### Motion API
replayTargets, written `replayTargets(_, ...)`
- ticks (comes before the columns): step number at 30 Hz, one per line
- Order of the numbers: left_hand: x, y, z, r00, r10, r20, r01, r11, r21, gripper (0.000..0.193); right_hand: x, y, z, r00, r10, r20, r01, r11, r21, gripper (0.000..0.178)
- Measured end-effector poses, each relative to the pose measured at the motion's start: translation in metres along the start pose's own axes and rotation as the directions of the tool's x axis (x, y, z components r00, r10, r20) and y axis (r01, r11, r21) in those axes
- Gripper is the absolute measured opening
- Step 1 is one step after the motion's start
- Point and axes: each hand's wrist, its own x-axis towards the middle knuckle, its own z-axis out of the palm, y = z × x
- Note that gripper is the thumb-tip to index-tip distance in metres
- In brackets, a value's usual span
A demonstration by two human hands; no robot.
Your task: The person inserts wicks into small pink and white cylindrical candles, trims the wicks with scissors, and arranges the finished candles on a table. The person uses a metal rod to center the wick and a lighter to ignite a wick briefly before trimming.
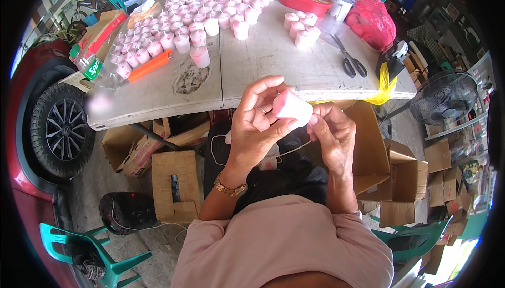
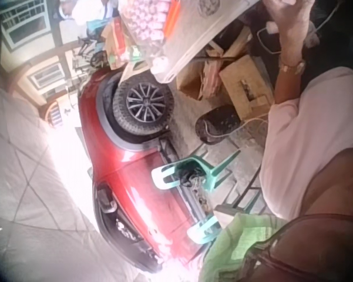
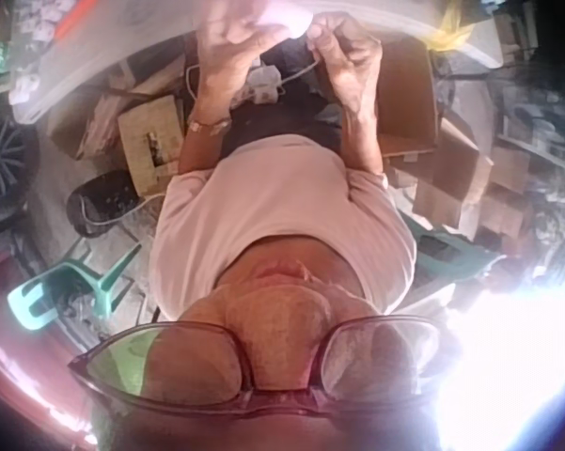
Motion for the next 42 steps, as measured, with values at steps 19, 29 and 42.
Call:
replayTargets(19, -0.003, 0.006, -0.002, 0.999, -0.025, -0.027, 0.024, 1.000, -0.020, 0.065, 0.000, -0.006, 0.005, 0.999, -0.032, 0.038, 0.030, 0.998, 0.052, 0.012)
replayTargets(29, -0.004, 0.006, -0.024, 0.991, -0.045, -0.125, 0.044, 0.999, -0.008, 0.049, 0.009, 0.014, -0.012, 0.997, 0.064, 0.043, -0.062, 0.997, -0.039, 0.011)
replayTargets(42, 0.018, 0.078, -0.133, 0.872, 0.481, -0.092, 0.114, -0.016, 0.993, 0.019, 0.033, 0.036, 0.021, 0.994, 0.022, 0.108, -0.005, 0.988, -0.156, 0.014)
